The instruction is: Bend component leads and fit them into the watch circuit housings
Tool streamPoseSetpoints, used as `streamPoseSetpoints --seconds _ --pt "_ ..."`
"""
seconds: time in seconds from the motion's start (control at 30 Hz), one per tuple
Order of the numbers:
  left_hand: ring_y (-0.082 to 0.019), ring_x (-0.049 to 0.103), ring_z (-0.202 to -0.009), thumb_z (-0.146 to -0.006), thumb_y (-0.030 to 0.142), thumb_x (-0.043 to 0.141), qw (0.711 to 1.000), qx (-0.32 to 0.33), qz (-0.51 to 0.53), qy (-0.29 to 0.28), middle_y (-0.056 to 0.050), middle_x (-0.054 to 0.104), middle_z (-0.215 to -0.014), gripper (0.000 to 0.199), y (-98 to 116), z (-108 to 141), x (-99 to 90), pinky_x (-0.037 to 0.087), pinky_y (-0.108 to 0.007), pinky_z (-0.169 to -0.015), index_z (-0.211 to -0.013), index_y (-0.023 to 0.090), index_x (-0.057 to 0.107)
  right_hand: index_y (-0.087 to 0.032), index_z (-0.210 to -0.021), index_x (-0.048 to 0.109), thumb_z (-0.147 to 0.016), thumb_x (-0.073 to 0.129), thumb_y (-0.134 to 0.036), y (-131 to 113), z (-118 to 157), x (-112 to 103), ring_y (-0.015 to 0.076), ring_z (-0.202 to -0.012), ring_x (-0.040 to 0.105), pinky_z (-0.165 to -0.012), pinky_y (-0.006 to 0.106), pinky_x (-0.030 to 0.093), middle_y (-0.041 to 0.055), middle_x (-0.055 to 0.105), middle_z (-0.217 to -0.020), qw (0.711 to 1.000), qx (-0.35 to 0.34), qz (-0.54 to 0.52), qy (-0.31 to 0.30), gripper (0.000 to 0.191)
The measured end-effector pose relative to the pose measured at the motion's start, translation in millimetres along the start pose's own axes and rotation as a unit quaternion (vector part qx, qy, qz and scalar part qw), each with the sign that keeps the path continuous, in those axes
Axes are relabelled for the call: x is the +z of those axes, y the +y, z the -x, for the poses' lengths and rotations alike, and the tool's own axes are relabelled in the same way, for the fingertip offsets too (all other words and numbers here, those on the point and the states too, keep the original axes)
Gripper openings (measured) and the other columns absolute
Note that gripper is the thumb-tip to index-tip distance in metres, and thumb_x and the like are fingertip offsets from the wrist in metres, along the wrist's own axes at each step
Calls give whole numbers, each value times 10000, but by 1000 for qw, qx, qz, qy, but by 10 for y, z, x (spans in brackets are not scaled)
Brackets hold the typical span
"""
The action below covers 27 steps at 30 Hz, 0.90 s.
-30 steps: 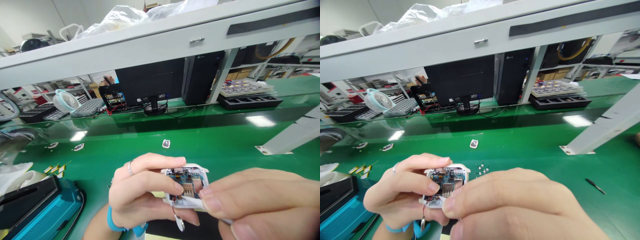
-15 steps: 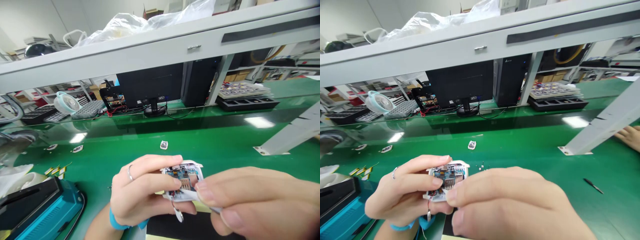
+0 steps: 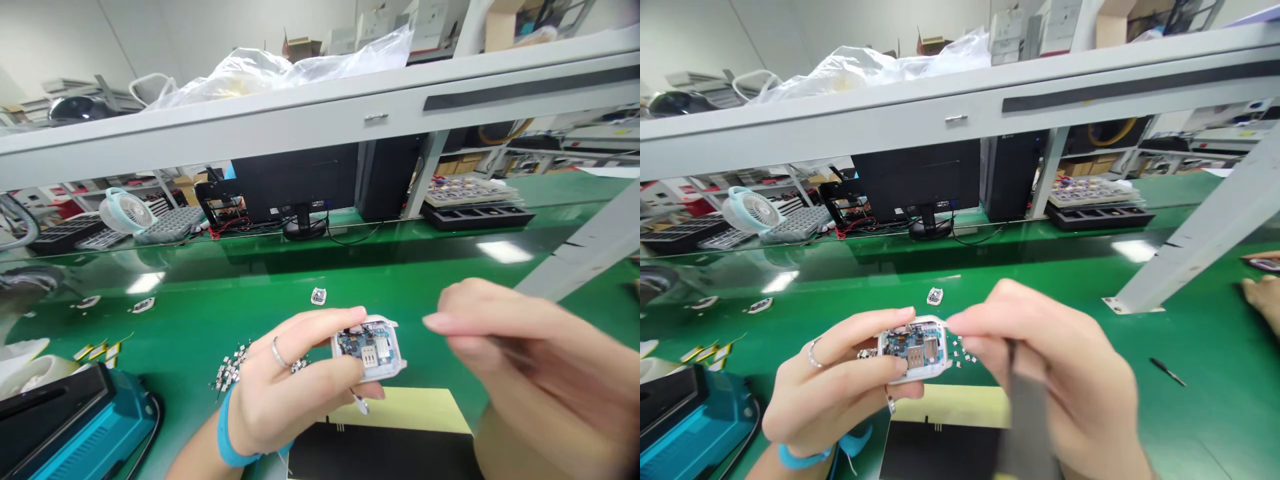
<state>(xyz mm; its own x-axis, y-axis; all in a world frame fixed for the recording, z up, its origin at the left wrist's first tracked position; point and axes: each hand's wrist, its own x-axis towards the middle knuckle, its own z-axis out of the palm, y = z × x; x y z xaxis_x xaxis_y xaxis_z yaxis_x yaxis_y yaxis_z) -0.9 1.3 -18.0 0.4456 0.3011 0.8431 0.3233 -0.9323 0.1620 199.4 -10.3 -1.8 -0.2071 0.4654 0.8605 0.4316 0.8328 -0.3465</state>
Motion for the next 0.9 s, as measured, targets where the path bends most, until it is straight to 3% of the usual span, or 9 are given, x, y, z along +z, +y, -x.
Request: streamPoseSetpoints --seconds 0.1,0.2,0.37,0.5,0.7,0.9 --pt "-148 590 -955 -688 105 662 999 -7 -3 -35 -90 577 -1126 200 -32 31 32 488 -219 -851 -871 144 593 -164 -849 583 -738 588 -37 -20 -8 140 62 -484 417 -416 190 339 -33 488 -570 999 -23 6 -36 169" --pt "-153 581 -999 -704 98 641 998 -27 2 -64 -93 603 -1101 187 -52 20 68 470 -218 -876 -874 148 581 -174 -849 578 -776 568 -88 23 24 212 65 -484 394 -436 204 307 -35 468 -565 993 -40 82 -70 113" --pt "-155 613 -955 -676 128 674 995 -80 40 -39 -86 642 -1042 178 -38 -44 87 494 -207 -833 -771 166 528 -171 -847 578 -789 558 -118 69 60 236 67 -480 380 -461 213 289 -36 463 -570 989 -42 124 -64 81" --pt "-172 615 -958 -690 90 644 990 -119 74 -30 -77 641 -1051 207 -25 -43 96 514 -236 -816 -830 184 524 -166 -788 585 -773 572 -105 64 51 262 62 -463 356 -462 206 286 -43 444 -539 986 -26 159 -46 64" --pt "-204 584 -1022 -651 75 683 969 -179 169 -6 -59 622 -1087 361 -1 1 102 523 -287 -842 -939 215 517 -161 -804 588 -768 566 -70 46 39 280 72 -480 369 -459 212 294 -32 481 -541 995 -35 87 -44 101" --pt "-187 585 -1021 -638 49 684 957 -200 212 6 -49 633 -1059 395 8 -11 103 528 -242 -840 -966 211 534 -179 -821 572 -764 575 -90 80 48 285 70 -473 365 -454 201 297 -36 470 -552 997 -27 58 -44 105"
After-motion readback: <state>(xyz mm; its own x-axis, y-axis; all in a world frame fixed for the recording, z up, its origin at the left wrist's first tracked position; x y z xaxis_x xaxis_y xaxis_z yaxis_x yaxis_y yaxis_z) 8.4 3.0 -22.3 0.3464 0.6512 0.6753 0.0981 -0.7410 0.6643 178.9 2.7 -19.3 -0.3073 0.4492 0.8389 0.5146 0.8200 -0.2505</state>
